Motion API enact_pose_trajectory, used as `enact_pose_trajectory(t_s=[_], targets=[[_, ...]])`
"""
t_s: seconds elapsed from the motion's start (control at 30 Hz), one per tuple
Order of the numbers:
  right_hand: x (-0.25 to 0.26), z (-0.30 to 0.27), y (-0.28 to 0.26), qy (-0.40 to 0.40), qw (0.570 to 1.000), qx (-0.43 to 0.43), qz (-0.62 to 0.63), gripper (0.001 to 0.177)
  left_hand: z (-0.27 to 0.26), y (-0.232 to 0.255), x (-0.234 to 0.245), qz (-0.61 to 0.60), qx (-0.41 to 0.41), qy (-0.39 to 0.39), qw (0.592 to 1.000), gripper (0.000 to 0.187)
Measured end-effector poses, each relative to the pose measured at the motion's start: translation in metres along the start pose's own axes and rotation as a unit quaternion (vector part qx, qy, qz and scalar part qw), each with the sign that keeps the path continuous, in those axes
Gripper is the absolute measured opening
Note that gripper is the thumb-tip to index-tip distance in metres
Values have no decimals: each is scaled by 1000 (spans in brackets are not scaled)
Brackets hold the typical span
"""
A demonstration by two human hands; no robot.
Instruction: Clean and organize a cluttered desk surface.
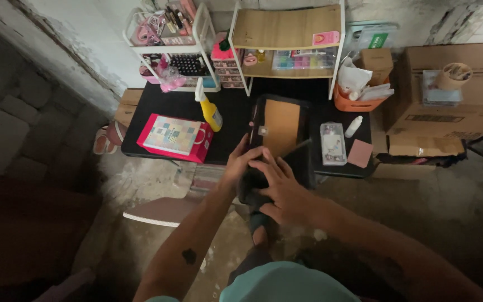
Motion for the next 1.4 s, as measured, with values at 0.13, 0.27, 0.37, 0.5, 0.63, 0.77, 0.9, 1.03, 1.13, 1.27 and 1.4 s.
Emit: enact_pose_trajectory(t_s=[0.13,0.27,0.37,0.5,0.63,0.77,0.9,1.03,1.13,1.27,1.4], targets=[[-2,-5,-1,11,1000,-16,-11,38,-5,5,-3,32,1,53,998,91],[6,-17,10,-32,993,-67,-88,44,18,-12,14,-64,-101,28,992,86],[15,-36,23,-67,985,-85,-138,49,18,-5,29,-21,-133,47,990,83],[25,-35,19,-101,969,-76,-211,52,-5,14,11,-65,-108,11,992,80],[41,-26,20,-125,947,-102,-279,52,0,1,13,-30,-52,56,997,88],[50,-19,58,-83,922,-142,-350,53,-7,4,5,56,-101,25,993,94],[70,-20,84,39,912,-125,-389,50,-30,20,-11,100,-56,45,992,100],[90,-15,100,111,890,-146,-416,43,-25,9,-7,144,-48,54,987,102],[87,-13,112,123,886,-155,-419,43,-21,5,-6,123,-72,49,989,102],[59,-16,121,135,916,-137,-352,46,-32,11,1,154,-14,89,984,100],[-5,-24,101,66,950,-147,-267,45,3,-29,44,59,34,125,990,90]])
Point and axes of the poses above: each hand's wrist, its own z-axis towards the middle knuckle, its own x-axis out of the back of the hand, y = z × x, the point moved 6 cm from there along z, towards the middle knuckle, and after that the axes turned 8 degrees about x, right-handed, at the moved point
